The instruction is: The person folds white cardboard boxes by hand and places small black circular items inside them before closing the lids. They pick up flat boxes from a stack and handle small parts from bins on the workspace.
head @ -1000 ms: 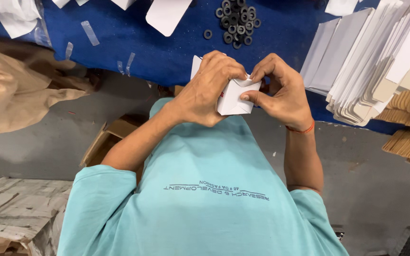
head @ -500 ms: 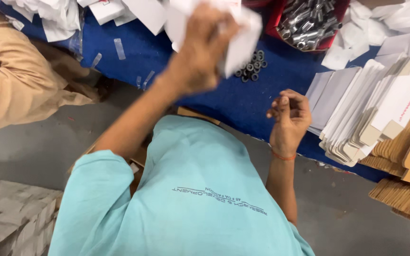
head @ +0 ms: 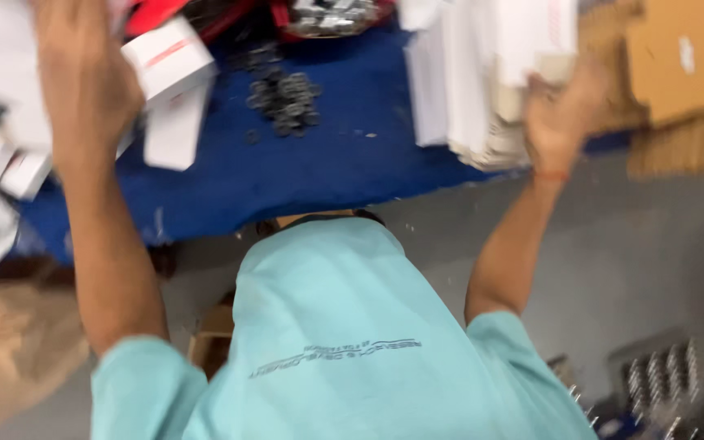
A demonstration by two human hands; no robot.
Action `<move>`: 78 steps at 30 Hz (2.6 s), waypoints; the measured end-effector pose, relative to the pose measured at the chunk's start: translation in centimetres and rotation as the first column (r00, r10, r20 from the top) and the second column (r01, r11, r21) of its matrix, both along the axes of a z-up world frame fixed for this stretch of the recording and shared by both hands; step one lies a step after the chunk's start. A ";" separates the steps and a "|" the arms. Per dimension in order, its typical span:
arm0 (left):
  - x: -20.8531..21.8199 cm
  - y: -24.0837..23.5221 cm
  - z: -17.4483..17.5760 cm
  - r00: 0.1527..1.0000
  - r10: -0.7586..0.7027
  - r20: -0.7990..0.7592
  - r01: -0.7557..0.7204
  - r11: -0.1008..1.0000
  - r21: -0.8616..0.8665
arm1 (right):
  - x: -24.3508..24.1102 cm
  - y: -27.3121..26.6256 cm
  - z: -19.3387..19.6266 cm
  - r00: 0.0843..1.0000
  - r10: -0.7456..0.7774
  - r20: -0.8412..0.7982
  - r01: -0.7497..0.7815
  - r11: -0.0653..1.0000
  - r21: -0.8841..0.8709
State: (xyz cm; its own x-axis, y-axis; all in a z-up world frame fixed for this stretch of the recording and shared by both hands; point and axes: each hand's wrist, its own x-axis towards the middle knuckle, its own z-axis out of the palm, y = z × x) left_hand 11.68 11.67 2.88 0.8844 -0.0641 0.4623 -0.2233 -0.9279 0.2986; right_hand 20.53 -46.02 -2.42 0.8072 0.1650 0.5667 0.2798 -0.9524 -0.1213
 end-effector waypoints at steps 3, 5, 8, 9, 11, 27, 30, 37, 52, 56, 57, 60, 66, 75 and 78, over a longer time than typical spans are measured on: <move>-1.9 -5.4 0.2 0.998 -0.060 -0.007 0.059 0.998 -0.032 | 0.2 -0.7 -1.3 0.923 -0.074 -0.377 0.216 0.911 0.351; -2.6 -7.9 -0.5 0.993 -0.099 -0.058 0.091 0.988 -0.128 | 0.3 -0.7 -1.1 0.979 -0.063 -0.195 0.138 0.907 0.397; -4.5 -11.6 -1.1 0.987 -0.121 -0.107 0.090 0.962 -0.257 | 1.2 -1.1 -0.3 0.971 0.056 -0.233 0.123 0.718 0.685; -4.8 -12.4 -1.0 0.989 -0.113 -0.100 0.084 0.963 -0.256 | 1.5 -1.3 -0.3 0.972 0.064 -0.226 0.112 0.718 0.687; -5.2 -14.0 -0.6 0.989 -0.136 -0.061 0.119 0.965 -0.232 | 1.9 -2.0 -0.3 0.978 0.025 -0.205 0.124 0.723 0.680; -5.6 -28.7 1.8 0.974 -0.147 0.171 0.216 0.401 -0.890 | -12.6 10.6 5.8 0.824 0.564 0.055 -0.445 0.583 0.680; -5.8 -28.8 1.0 0.946 -0.303 0.114 0.240 0.417 -0.877 | -13.4 11.3 7.0 0.534 0.841 0.080 -0.706 0.392 0.589; -7.8 -28.9 0.0 0.734 -0.582 0.351 0.163 -0.351 -0.922 | -10.9 10.5 10.8 0.497 0.868 0.016 -0.766 0.430 0.478; -9.8 -31.0 -0.7 0.765 -0.501 0.405 0.144 -0.479 -0.866 | -9.5 9.7 9.7 0.607 0.742 0.284 -0.776 0.478 0.411; -9.7 -30.3 -0.4 0.756 -0.569 0.323 0.129 -0.354 -0.926 | -9.0 9.0 10.8 0.505 0.863 -0.023 -0.713 0.431 0.553; -9.7 -30.1 -0.5 0.761 -0.561 0.325 0.136 -0.353 -0.926 | -8.8 8.9 11.2 0.495 0.869 -0.021 -0.719 0.423 0.551; -9.6 -29.7 -1.0 0.721 -0.627 0.296 0.197 -0.224 -0.955 | -8.3 9.1 12.5 0.399 0.891 -0.216 -0.602 0.432 0.671; -10.0 -28.4 -1.4 0.734 -0.634 0.244 0.234 -0.101 -0.967 | -7.4 9.2 12.7 0.248 0.904 -0.347 -0.735 0.409 0.541; -11.2 -26.8 -1.9 0.639 -0.767 0.055 0.076 -0.008 -0.997 | -6.1 9.7 13.0 0.085 0.957 -0.276 -0.875 0.204 0.439; -11.4 -26.8 -2.2 0.679 -0.725 0.113 0.029 -0.128 -0.991 | -6.1 9.7 12.2 0.098 0.947 -0.307 -0.790 0.262 0.555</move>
State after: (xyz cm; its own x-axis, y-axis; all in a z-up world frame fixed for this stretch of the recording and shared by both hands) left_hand 0.27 -15.12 0.68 0.9380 -0.3200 0.1337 0.0399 0.4825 0.8750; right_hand 14.39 -36.34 9.82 0.2921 0.9140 0.2817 0.7062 -0.0075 -0.7080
